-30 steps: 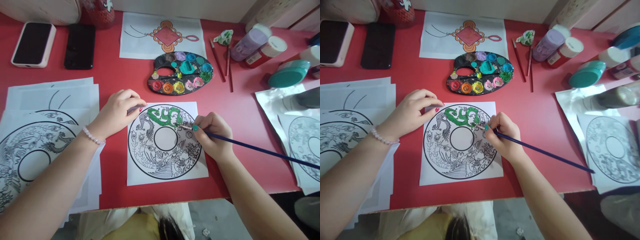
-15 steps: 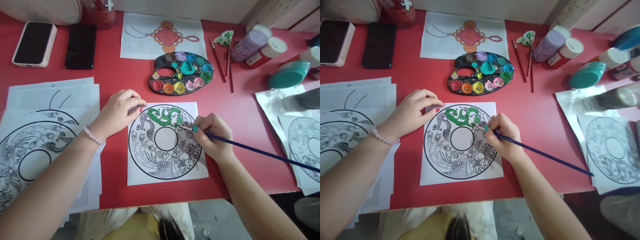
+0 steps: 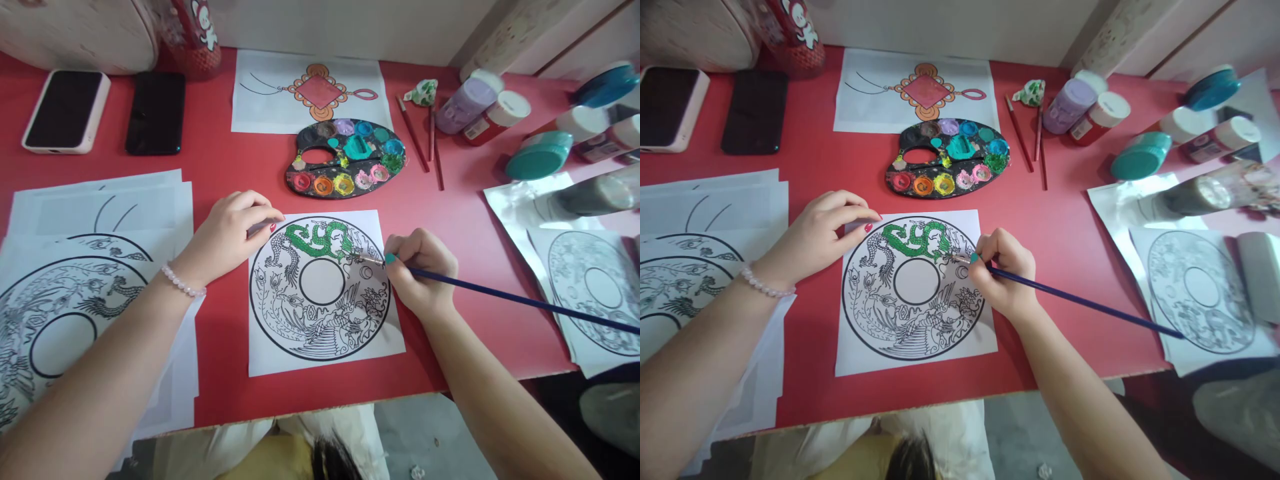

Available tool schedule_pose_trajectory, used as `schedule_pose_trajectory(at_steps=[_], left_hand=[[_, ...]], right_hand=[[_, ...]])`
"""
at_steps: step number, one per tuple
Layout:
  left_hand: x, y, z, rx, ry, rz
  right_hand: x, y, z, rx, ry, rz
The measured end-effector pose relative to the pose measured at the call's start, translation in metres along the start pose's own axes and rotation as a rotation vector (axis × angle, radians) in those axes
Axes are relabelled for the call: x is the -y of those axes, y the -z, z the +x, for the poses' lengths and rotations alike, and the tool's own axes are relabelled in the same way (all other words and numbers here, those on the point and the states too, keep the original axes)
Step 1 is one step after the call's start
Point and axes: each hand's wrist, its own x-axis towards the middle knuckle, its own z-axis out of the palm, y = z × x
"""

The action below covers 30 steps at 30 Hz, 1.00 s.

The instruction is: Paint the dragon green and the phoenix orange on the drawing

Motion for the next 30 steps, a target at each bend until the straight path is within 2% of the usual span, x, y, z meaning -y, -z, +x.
schedule_pose_trajectory(at_steps=[11, 20, 25, 30], left_hand=[[-0.0001, -0.0013, 0.0003, 0.001, -0.004, 0.008], [-0.0010, 0.0004, -0.0001, 0.002, 0.001, 0.010], [-0.0013, 0.0003, 0.0000, 0.004, 0.006, 0.004], [-0.0019, 0.0005, 0.0002, 0.011, 0.025, -0.001]], right_hand=[[0.0034, -0.0029, 0.0005, 0.072, -0.013, 0.012], [0.0012, -0.0027, 0.0001, 0.081, -0.026, -0.013], [0.0008, -0.0017, -0.0001, 0.037, -0.026, -0.054], [0.0008, -0.0010, -0.0009, 0.061, -0.045, -0.061]])
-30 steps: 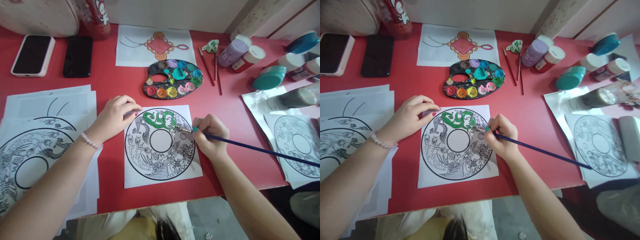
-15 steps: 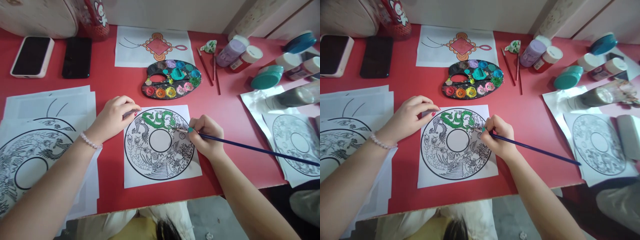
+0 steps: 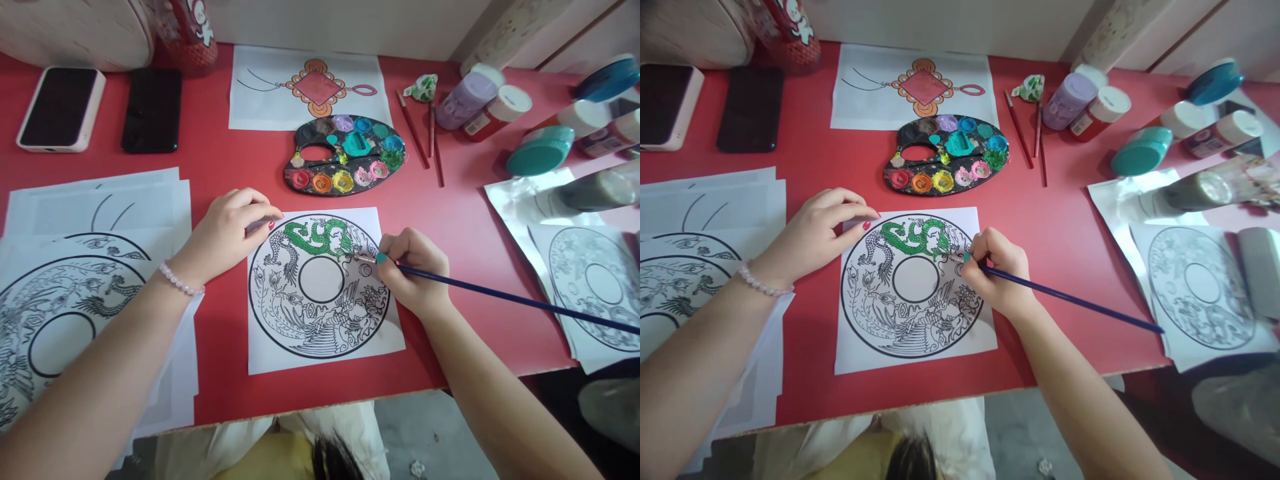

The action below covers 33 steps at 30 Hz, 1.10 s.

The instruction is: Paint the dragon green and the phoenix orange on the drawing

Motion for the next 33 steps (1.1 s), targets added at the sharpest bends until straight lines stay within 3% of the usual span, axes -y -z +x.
schedule_pose_trajectory(at_steps=[14, 33], left_hand=[[0.0013, -0.0015, -0.0002, -0.009, -0.019, -0.002], [0.0013, -0.0004, 0.0000, -0.008, -0.022, -0.009]], right_hand=[[-0.0007, 0.0020, -0.0014, -0.032, 0.004, -0.024], [-0.0009, 0.0033, -0.0020, 0.018, 0.033, -0.012]])
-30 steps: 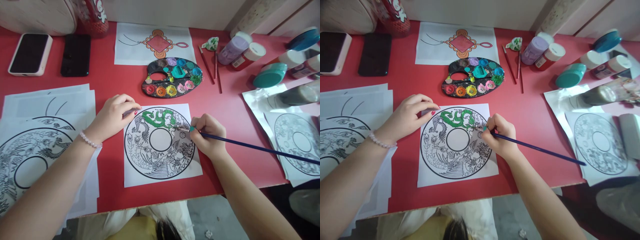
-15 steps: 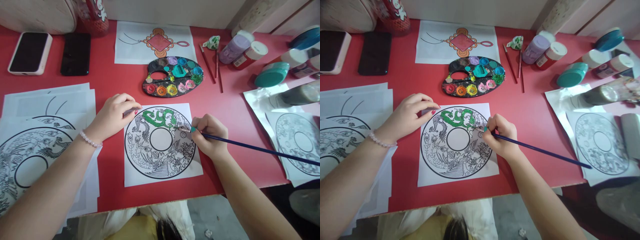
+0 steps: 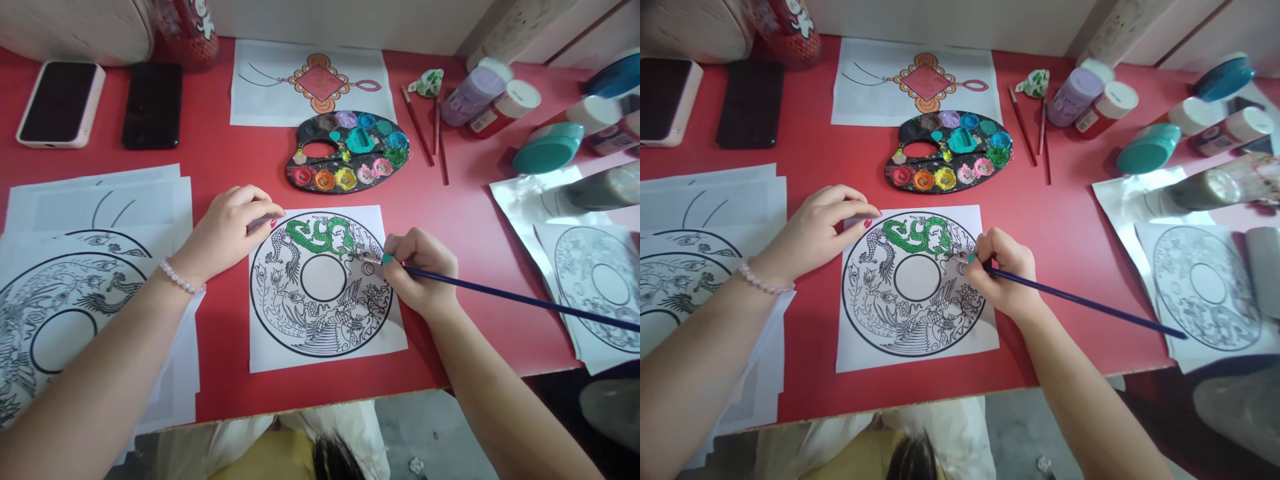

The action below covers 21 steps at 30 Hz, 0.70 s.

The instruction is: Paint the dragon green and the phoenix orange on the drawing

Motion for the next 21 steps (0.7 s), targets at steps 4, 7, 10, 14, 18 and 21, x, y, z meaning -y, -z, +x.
schedule_pose_trajectory(at_steps=[4, 7, 10, 14, 18, 21], left_hand=[[-0.0003, 0.0007, 0.0001, 0.006, 0.007, -0.002], [-0.0004, 0.0005, 0.0003, 0.011, 0.018, -0.001], [-0.0003, 0.0003, 0.0002, 0.008, 0.018, 0.000], [-0.0004, 0.0003, 0.0000, 0.005, 0.016, 0.005], [-0.0004, 0.0000, -0.0001, 0.001, 0.005, 0.009], [0.0001, 0.0000, -0.0001, 0.001, -0.003, 0.010]], right_hand=[[0.0001, 0.0009, -0.0004, -0.037, -0.012, -0.024], [0.0006, 0.0012, 0.0000, -0.031, -0.020, -0.024], [0.0015, 0.0009, 0.0007, -0.023, -0.037, -0.028], [0.0016, 0.0009, 0.0010, -0.049, -0.036, -0.048], [0.0002, 0.0012, 0.0006, -0.071, -0.026, -0.062], [-0.0004, 0.0007, 0.0006, -0.054, -0.029, -0.043]])
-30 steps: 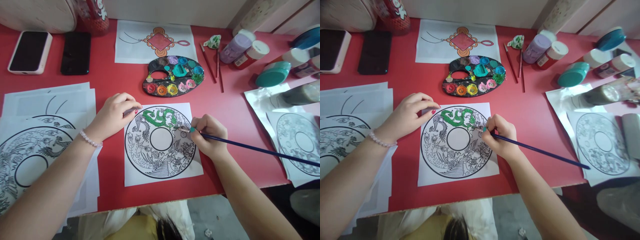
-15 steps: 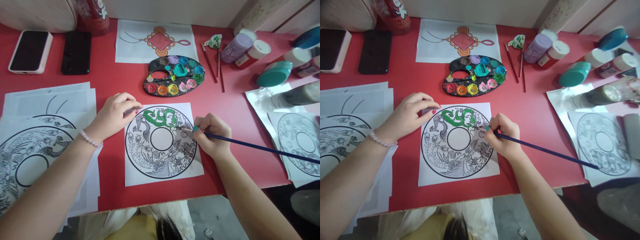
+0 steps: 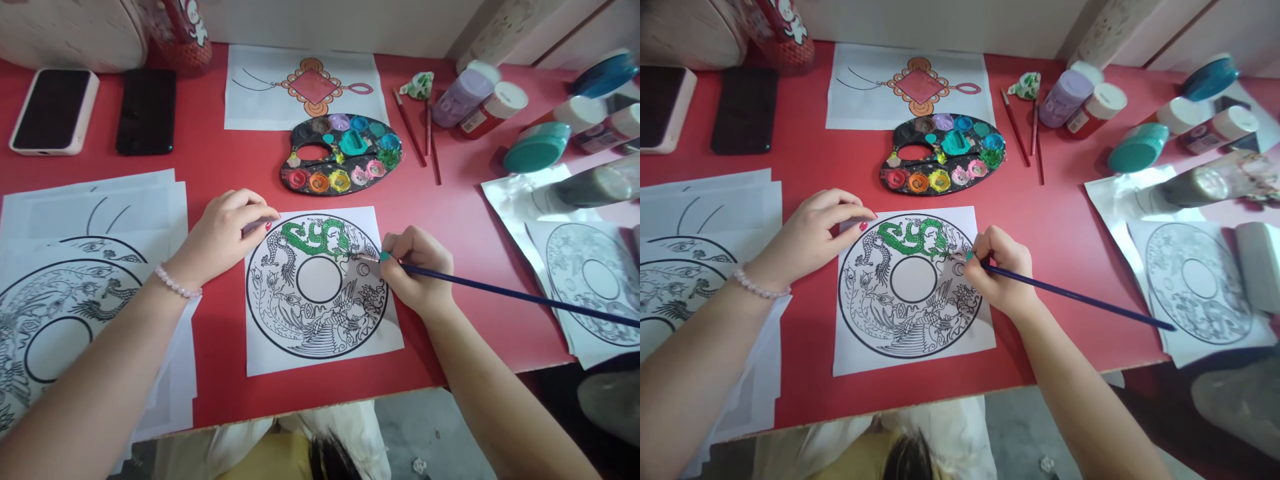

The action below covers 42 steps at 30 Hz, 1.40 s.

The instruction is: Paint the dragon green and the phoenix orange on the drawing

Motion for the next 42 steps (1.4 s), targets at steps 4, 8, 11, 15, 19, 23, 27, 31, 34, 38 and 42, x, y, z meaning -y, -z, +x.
schedule_pose_trajectory(at_steps=[4, 8, 11, 15, 19, 23, 27, 31, 34, 38, 42], left_hand=[[0.0004, 0.0007, 0.0002, 0.010, 0.005, 0.001], [-0.0006, 0.0024, 0.0004, 0.020, 0.016, -0.001], [-0.0018, 0.0038, 0.0002, 0.032, 0.032, 0.001], [-0.0022, 0.0046, 0.0000, 0.041, 0.040, -0.001], [-0.0012, 0.0036, -0.0001, 0.041, 0.030, 0.010], [-0.0001, 0.0024, 0.0001, 0.041, 0.030, 0.028], [0.0008, 0.0025, 0.0000, 0.043, 0.020, 0.027], [0.0013, 0.0025, -0.0008, 0.050, 0.029, 0.025], [0.0013, 0.0021, -0.0010, 0.048, 0.032, 0.025], [0.0009, 0.0024, -0.0005, 0.047, 0.033, 0.024], [-0.0001, 0.0028, -0.0001, 0.045, 0.033, 0.024]], right_hand=[[-0.0006, -0.0008, 0.0003, -0.001, 0.016, 0.020], [-0.0024, -0.0005, 0.0001, -0.013, 0.034, 0.008], [-0.0028, -0.0002, 0.0000, 0.005, 0.049, 0.018], [-0.0015, -0.0006, 0.0006, -0.019, 0.042, 0.011], [-0.0007, -0.0016, 0.0015, 0.009, 0.067, 0.002], [-0.0009, -0.0024, 0.0026, -0.026, 0.063, -0.017], [-0.0013, -0.0022, 0.0029, 0.003, 0.082, -0.022], [-0.0010, -0.0022, 0.0023, 0.051, 0.088, -0.014], [-0.0006, -0.0027, 0.0020, 0.077, 0.079, -0.027], [0.0004, -0.0028, 0.0028, 0.056, 0.083, -0.044], [0.0018, -0.0028, 0.0043, 0.063, 0.080, -0.049]])
